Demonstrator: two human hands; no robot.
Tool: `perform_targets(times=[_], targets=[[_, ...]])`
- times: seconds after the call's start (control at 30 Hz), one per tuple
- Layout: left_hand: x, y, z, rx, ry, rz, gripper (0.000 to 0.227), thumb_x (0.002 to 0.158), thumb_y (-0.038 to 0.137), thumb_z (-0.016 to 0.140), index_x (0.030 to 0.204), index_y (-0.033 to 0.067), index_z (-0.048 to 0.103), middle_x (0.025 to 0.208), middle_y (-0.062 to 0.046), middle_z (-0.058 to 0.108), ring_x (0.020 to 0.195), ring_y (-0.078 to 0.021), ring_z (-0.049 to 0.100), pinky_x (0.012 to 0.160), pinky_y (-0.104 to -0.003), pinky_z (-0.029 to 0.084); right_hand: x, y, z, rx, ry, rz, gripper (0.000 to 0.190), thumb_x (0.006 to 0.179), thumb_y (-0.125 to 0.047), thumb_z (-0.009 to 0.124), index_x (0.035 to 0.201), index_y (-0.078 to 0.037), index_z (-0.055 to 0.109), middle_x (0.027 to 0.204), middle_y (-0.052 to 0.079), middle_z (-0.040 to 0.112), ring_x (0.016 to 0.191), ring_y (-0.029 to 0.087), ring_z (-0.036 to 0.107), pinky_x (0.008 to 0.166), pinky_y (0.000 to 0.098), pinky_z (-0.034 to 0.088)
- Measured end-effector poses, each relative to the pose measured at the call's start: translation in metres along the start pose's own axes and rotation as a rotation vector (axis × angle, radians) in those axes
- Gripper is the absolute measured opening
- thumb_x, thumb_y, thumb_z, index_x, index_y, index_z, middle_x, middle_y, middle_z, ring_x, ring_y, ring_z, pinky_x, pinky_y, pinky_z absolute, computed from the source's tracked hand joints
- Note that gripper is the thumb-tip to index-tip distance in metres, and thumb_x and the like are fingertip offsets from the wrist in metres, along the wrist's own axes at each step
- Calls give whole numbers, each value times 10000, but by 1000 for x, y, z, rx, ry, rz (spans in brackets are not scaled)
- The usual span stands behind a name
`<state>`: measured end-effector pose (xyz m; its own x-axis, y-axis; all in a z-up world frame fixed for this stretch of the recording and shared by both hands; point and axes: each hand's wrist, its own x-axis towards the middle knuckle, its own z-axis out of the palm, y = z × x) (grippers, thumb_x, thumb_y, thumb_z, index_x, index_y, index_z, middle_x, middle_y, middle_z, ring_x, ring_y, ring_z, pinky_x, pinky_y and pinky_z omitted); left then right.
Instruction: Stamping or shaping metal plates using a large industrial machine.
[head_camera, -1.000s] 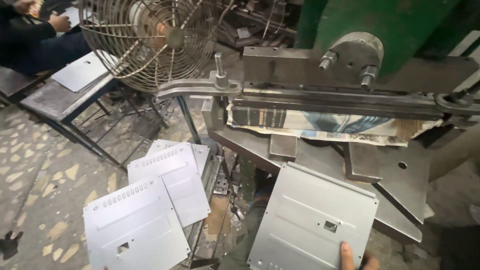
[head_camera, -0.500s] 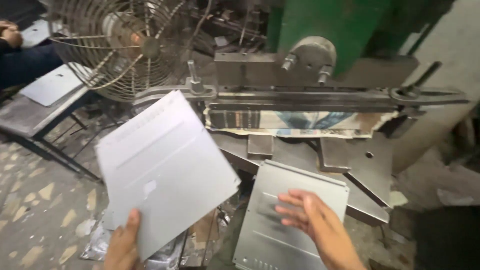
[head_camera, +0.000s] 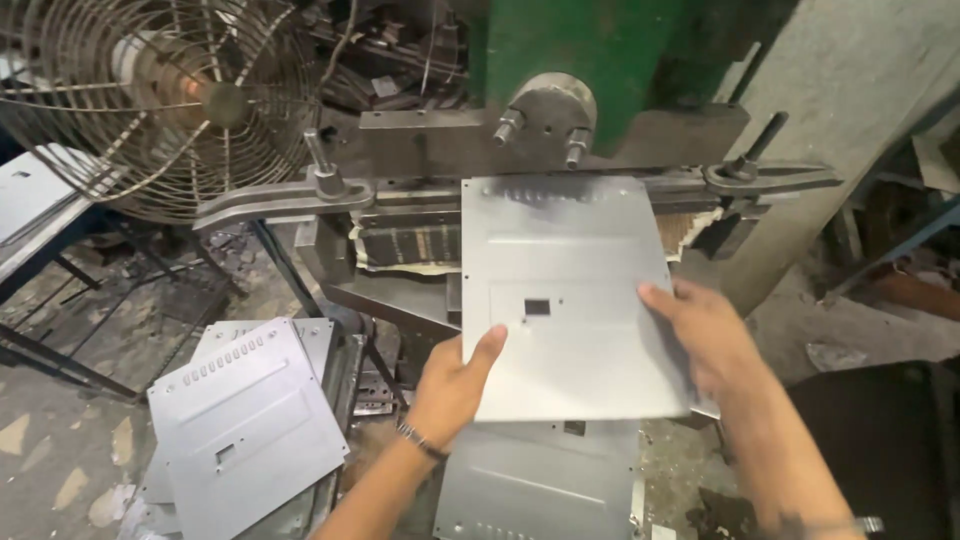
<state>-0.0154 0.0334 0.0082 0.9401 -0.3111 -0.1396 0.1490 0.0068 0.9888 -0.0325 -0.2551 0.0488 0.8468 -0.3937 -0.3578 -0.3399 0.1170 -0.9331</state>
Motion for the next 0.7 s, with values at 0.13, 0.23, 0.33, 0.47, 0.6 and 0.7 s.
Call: perform_targets(times=[0.13,0.23,0.33,0.47,0.6,0.7], targets=[[15,1,24,-70,64,-113,530,982,445,631,958,-74,738,741,-21,602,687,-106,504,638,-298,444,31,-13,-10,-112,94,-23,457,913,-224,732,1246,59,598,1093,148,736,916,227,704,821,372,557],[13,7,25,-150,87,-155,518,962,435,619,1059,-60,734,893,-49,697,817,-117,598,748,-290,474,33,-11,-7,-87,57,-6,381,909,-225,727,1150,68,690,1013,144,753,844,234,703,772,382,564],[9,16,28,-196,106,-188,515,952,416,598,1152,-44,715,1055,-85,771,960,-135,684,872,-281,510,35,-6,-6,-68,52,-19,354,905,-228,729,1128,44,695,991,121,758,836,214,709,772,370,568],[9,15,31,-204,131,-198,513,964,400,594,1174,-54,708,1090,-119,770,986,-168,689,889,-303,513,31,-8,-4,-59,66,-16,358,903,-229,733,1129,46,695,991,120,757,835,213,709,772,370,570],[9,16,33,-247,135,-175,492,960,376,590,1174,-50,711,1077,-114,777,973,-171,699,878,-306,518,29,-10,-4,-66,84,-27,362,901,-226,738,1129,54,703,999,138,759,841,223,711,771,374,571],[10,13,31,-231,145,-171,493,961,375,594,1175,-54,712,1077,-115,775,973,-169,693,880,-306,515,27,-11,-2,-67,80,-27,368,901,-227,739,1135,55,704,1006,143,759,846,227,708,770,375,570]])
